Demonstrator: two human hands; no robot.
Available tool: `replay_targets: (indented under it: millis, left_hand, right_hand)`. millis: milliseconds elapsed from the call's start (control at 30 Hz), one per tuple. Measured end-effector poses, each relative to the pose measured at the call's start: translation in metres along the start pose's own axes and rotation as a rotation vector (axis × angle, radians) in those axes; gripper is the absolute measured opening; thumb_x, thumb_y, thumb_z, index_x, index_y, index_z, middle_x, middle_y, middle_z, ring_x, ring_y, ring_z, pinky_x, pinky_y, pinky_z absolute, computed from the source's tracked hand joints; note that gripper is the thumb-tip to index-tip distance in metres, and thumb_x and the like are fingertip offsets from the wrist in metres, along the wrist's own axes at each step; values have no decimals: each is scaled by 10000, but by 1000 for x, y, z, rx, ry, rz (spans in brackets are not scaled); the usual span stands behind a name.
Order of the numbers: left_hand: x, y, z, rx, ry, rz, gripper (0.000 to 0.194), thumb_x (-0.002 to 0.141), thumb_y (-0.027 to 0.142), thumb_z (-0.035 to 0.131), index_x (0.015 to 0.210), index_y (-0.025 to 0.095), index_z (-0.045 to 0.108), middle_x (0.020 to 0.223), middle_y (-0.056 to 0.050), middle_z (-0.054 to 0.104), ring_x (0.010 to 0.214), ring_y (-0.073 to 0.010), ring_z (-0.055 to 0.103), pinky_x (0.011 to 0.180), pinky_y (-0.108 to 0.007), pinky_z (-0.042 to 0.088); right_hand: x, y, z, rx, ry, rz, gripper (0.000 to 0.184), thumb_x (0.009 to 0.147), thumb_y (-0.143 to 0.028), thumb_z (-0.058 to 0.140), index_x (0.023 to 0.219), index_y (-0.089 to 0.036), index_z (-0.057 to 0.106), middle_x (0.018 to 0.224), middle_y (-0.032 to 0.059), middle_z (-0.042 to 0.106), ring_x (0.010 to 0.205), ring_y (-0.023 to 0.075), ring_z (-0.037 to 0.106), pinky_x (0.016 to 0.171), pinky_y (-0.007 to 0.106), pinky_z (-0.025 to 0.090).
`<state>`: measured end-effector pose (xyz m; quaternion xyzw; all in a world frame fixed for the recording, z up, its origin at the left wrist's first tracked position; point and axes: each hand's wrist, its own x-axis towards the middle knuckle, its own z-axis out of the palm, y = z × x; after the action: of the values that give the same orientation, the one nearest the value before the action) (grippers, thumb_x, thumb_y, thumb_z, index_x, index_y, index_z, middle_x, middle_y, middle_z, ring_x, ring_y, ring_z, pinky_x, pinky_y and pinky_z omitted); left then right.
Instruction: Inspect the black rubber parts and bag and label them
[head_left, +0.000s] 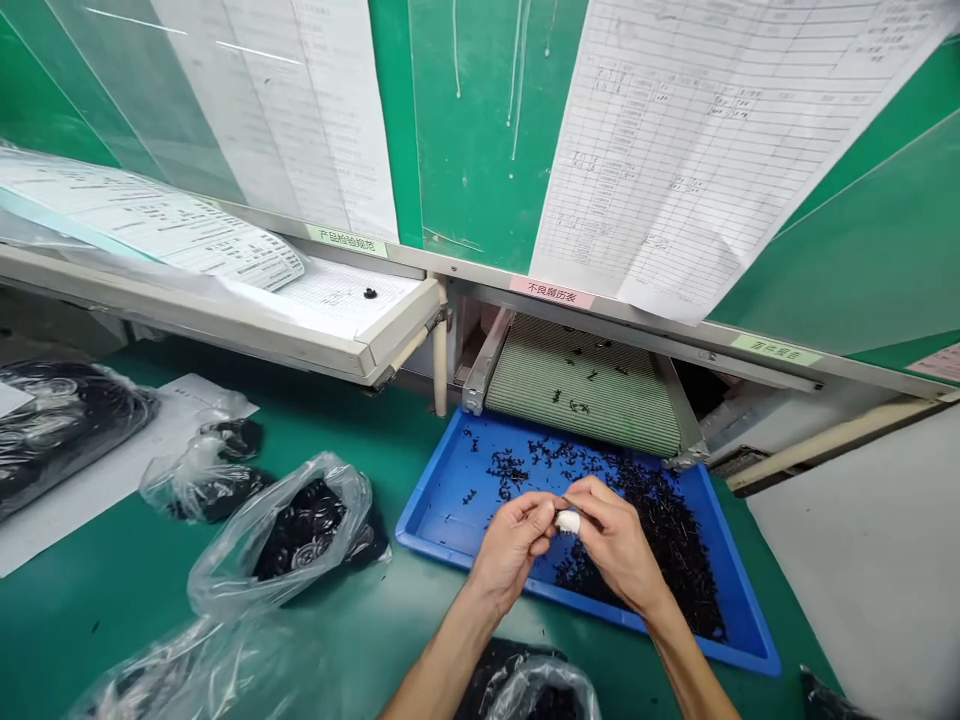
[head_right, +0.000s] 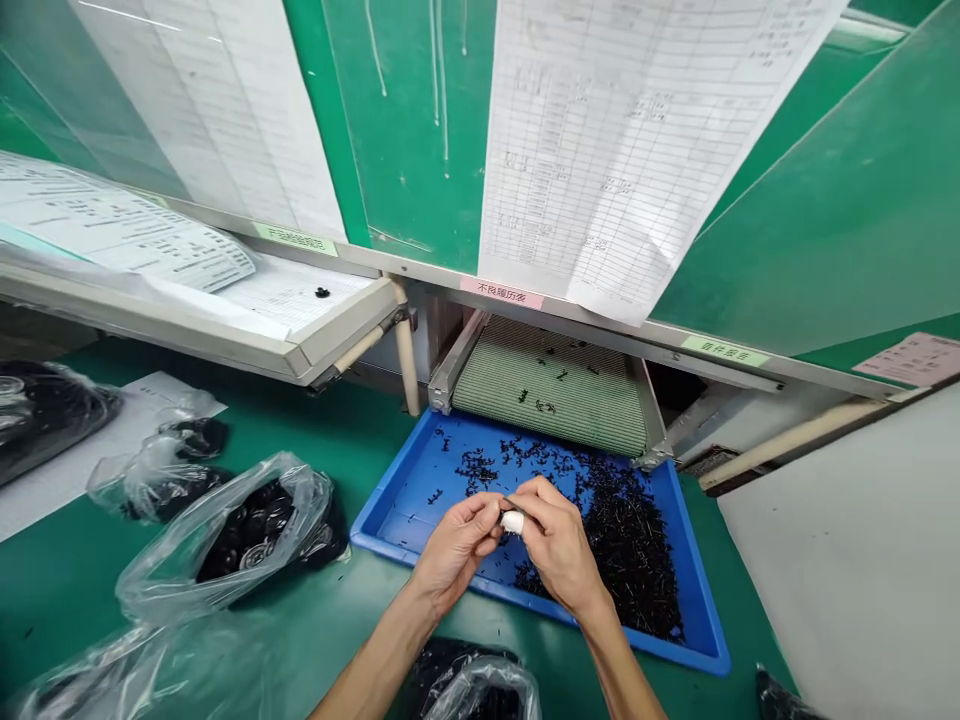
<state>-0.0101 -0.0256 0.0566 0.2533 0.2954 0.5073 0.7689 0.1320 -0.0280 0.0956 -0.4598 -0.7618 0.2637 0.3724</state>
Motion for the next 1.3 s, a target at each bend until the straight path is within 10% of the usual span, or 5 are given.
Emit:
replay_targets:
  millis: [533, 700, 1067, 1300]
  left_hand:
    - [-19, -18, 1, 83, 20, -7, 351, 660, 361, 799, 932, 160, 705, 678, -5, 572, 537, -54, 360, 447, -183, 175]
    - [-25, -10, 1, 366, 70, 126, 314, 694, 329, 761, 968, 181, 716, 824, -20, 623, 712, -110, 486, 650, -218, 382]
    - [-34, 2, 6, 587, 27, 160, 215, 693, 269, 734, 865, 161, 664, 585, 65, 438, 577, -94, 389, 573, -222, 310]
    - [-32, 1, 1, 289, -33, 38, 271, 690, 284, 767, 874, 168, 605, 780, 18, 594, 530, -43, 343, 484, -193, 232]
  right_hand:
    - [-51, -19, -2, -186, 33, 82, 494, 869, -73, 327, 1275, -248, 547, 1025, 55, 616, 855, 157, 601, 723, 261, 500]
    - [-68, -14, -2, -318, 91, 102, 433, 892, -127, 357, 1255, -227, 570, 1172, 52, 639, 1046, 184, 613, 896, 316, 505]
    - [-72, -20, 0, -419, 84, 72, 366, 914, -147, 347, 1154, -224, 613, 920, 47, 631, 818, 183, 596, 688, 297, 486]
    - [-74, -21, 2, -338, 99, 154, 350, 910, -144, 349, 1125, -199, 620, 922, 44, 625, 807, 158, 598, 684, 255, 477]
